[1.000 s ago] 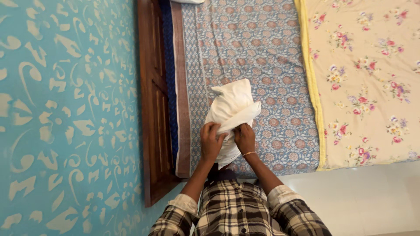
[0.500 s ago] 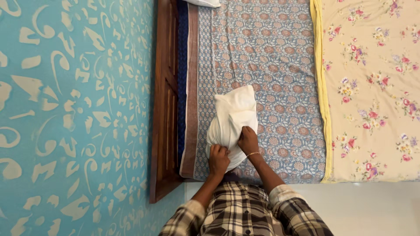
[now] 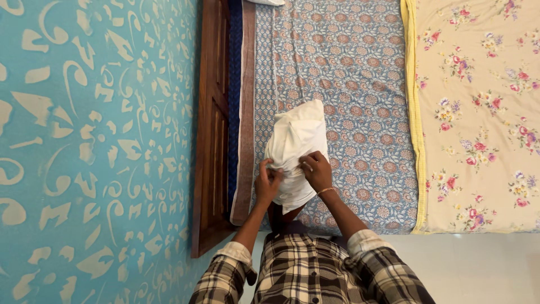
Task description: The person inserts a brown pillow into a white pillowcase by hand, repeatedly adjusting and tucking the fabric to cover the pillow. The person then places the finished pillow on the bed.
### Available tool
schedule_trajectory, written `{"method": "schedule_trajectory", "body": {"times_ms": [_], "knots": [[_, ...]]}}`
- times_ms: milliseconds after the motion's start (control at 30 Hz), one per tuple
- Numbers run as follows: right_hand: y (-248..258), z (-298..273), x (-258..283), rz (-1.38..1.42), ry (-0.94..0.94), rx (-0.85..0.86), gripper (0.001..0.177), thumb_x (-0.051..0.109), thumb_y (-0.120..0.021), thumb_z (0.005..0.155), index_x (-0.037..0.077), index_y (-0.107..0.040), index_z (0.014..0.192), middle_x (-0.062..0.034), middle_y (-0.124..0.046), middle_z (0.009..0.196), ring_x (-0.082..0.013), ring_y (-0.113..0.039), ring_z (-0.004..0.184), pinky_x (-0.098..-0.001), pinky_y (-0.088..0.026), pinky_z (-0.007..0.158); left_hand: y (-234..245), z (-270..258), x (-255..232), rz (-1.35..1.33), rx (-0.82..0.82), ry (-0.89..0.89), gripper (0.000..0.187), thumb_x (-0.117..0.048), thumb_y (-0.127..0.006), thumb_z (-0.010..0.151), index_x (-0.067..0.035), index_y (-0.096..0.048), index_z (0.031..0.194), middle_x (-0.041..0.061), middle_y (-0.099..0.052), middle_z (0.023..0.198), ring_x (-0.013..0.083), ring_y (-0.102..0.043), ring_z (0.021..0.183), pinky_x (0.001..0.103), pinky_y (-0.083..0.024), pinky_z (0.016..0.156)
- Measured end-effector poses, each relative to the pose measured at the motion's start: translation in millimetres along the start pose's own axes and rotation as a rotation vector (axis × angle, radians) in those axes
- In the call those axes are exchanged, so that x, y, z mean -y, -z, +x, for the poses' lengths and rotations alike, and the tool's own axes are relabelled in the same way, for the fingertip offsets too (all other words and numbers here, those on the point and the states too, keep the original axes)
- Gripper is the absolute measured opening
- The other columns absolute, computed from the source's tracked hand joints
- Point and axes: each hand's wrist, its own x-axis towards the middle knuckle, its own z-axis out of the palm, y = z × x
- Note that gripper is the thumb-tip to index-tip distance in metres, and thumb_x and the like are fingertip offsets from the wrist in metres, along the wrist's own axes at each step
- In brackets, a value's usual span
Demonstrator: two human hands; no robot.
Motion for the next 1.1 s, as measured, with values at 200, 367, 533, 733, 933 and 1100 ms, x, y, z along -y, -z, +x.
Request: {"method": "schedule_trajectory", "body": {"times_ms": [200, 367, 533, 733, 933, 1100], "knots": [[-19, -19, -10, -0.391, -0.011, 0.434, 0.014, 0.006, -0.068, 0.081, 0.012, -0.078, 0.088, -0.0071, -0.07, 0.095, -0.0291, -0.064, 0.087, -0.0441, -0.05, 0.075, 16, 32, -49, 0.591, 0.187, 0.104, 0.055, -0.055, -0.067, 0.09, -0.011, -0.062, 0.122, 0.006, -0.065, 0.066, 0.0177, -0.067, 0.057, 0.034, -0.053, 0.051], [-48, -54, -17, -0.627, -0.13, 0.657, 0.015, 0.009, -0.063, 0.084, 0.011, -0.078, 0.082, -0.0118, -0.071, 0.096, -0.0313, -0.062, 0.104, -0.0482, -0.048, 0.087, 1, 49, -36, 0.811, 0.288, -0.393, 0.031, -0.039, -0.072, 0.09, -0.008, -0.07, 0.089, 0.01, -0.064, 0.075, 0.024, -0.065, 0.064, 0.041, -0.054, 0.059], [-40, -49, -22, -0.622, -0.144, 0.599, 0.013, 0.01, -0.063, 0.085, 0.009, -0.076, 0.087, -0.0112, -0.071, 0.102, -0.0322, -0.064, 0.103, -0.0502, -0.049, 0.086, -2, 58, -30, 0.661, 0.326, -0.617, 0.017, -0.02, -0.071, 0.091, -0.005, -0.066, 0.089, 0.012, -0.065, 0.083, 0.0284, -0.063, 0.062, 0.044, -0.052, 0.062], [-13, -38, 1, -0.495, -0.225, 0.619, 0.01, 0.017, -0.07, 0.083, 0.013, -0.075, 0.091, -0.0077, -0.068, 0.104, -0.0321, -0.063, 0.101, -0.0498, -0.05, 0.084, 14, 63, -37, 0.2, -0.113, -0.195, 0.017, -0.022, -0.07, 0.099, -0.005, -0.068, 0.099, 0.009, -0.07, 0.085, 0.0225, -0.071, 0.073, 0.034, -0.055, 0.066], [-17, -61, -16, -0.476, -0.207, 0.496, 0.012, 0.012, -0.069, 0.081, 0.013, -0.075, 0.091, -0.0083, -0.068, 0.101, -0.0344, -0.063, 0.099, -0.0507, -0.051, 0.081, 27, -10, -36, 0.436, -0.001, -0.201, 0.047, -0.041, -0.086, 0.076, -0.007, -0.069, 0.104, 0.011, -0.07, 0.099, 0.0214, -0.068, 0.092, 0.044, -0.049, 0.084], [-36, -74, -35, -0.65, -0.25, 0.559, 0.012, 0.012, -0.065, 0.087, 0.01, -0.075, 0.093, -0.0133, -0.068, 0.104, -0.035, -0.066, 0.097, -0.0519, -0.051, 0.082, 21, -55, -7, 0.56, 0.076, -0.232, 0.04, -0.032, -0.084, 0.076, -0.007, -0.072, 0.106, 0.008, -0.068, 0.105, 0.0222, -0.061, 0.102, 0.049, -0.029, 0.098]]}}
